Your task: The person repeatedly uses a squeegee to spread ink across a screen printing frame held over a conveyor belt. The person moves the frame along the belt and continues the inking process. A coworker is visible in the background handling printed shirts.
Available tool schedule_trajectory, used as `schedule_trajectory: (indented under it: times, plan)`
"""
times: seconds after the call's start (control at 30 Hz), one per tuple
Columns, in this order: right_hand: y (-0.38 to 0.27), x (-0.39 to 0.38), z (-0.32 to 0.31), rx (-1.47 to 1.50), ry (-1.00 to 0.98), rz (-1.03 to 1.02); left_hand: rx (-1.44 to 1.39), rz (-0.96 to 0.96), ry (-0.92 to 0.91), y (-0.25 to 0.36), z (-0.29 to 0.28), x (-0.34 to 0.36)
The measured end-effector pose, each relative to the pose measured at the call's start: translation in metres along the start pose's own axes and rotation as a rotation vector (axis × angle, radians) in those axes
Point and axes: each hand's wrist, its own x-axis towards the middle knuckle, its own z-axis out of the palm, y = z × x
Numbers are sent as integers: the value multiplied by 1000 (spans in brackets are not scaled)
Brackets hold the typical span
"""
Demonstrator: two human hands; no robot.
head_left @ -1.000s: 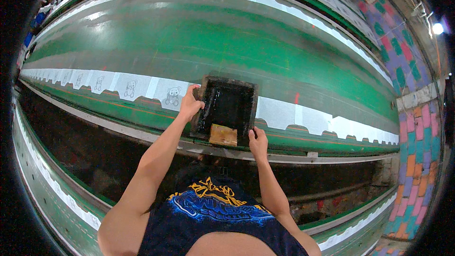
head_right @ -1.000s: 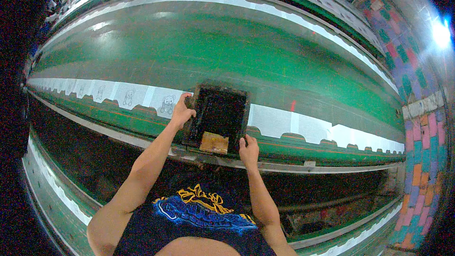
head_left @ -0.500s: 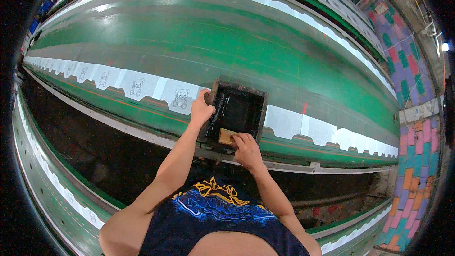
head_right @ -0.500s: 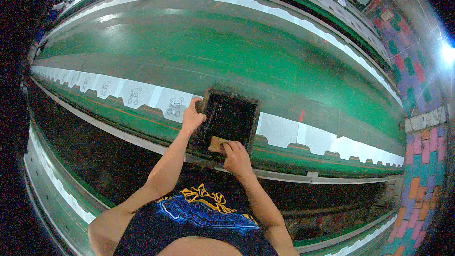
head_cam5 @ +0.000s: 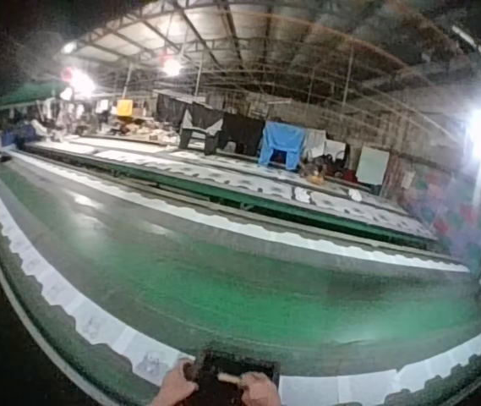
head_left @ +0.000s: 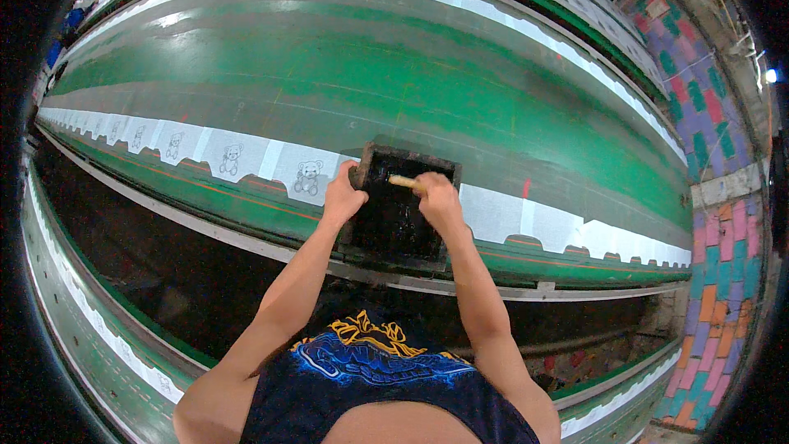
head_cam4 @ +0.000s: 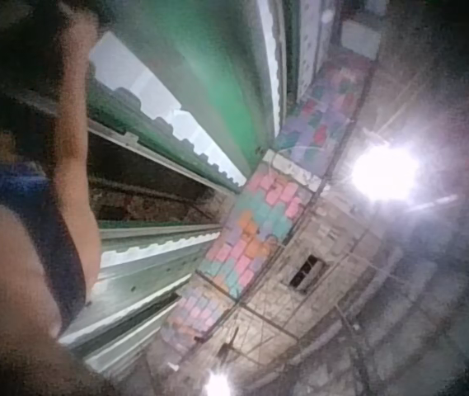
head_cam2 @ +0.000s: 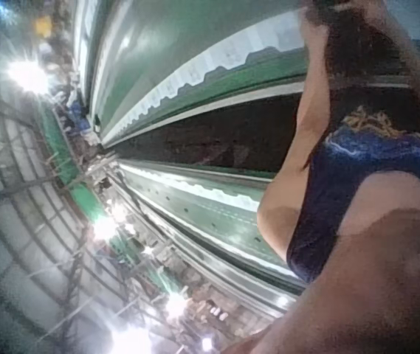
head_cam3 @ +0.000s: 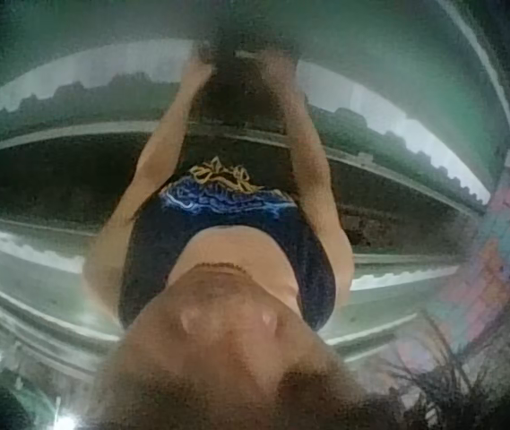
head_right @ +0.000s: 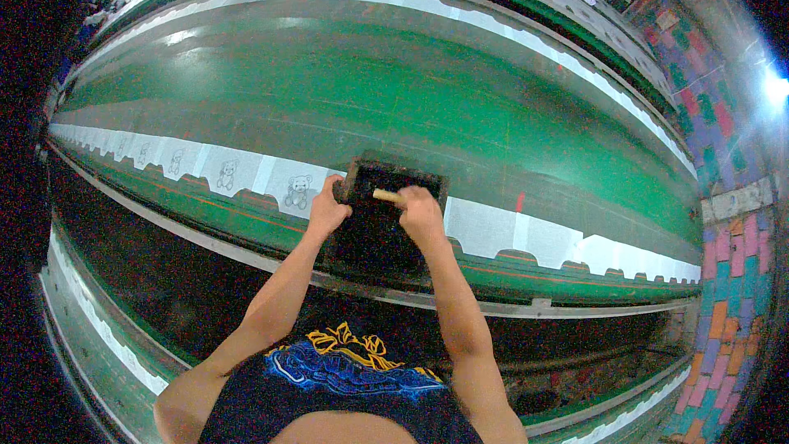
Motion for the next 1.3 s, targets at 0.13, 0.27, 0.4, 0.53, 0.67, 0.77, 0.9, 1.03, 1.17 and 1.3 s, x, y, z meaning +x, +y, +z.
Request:
schedule_trajectory:
  times: [0.13, 0.27, 0.4, 0.53, 0.67, 0.77, 0.9, 1.03, 1.17, 1.3]
  plan:
    - [11, 3, 10, -38, -42, 130, 2, -19, -50, 5, -2, 0]
    - [-16, -60, 20, -18, -10, -27, -3, 3, -15, -11, -1, 2]
    - [-43, -120, 19, -40, -65, -26, -69, 21, -21, -5, -3, 0]
    - [-56, -132, -4, 35, -158, -25, -21, -47, -48, -1, -8, 0]
    - [-46, -145, -13, 74, 77, 329, -29, -40, -26, 1, -5, 0]
    - [-3, -167, 15, 74, 135, 630, -82, -39, -11, 0, -6, -1]
    - [-2, -167, 22, 256, 186, 783, -143, 5, 55, -7, -5, -1]
    - [-4, -169, 2, 287, 383, 647, -339, -67, 45, 23, -3, -13]
    - [-2, -174, -21, 386, 399, 734, -292, -81, 40, 38, 4, -29]
    - [-13, -192, -15, 392, 404, 735, -303, -75, -14, 31, 4, -34]
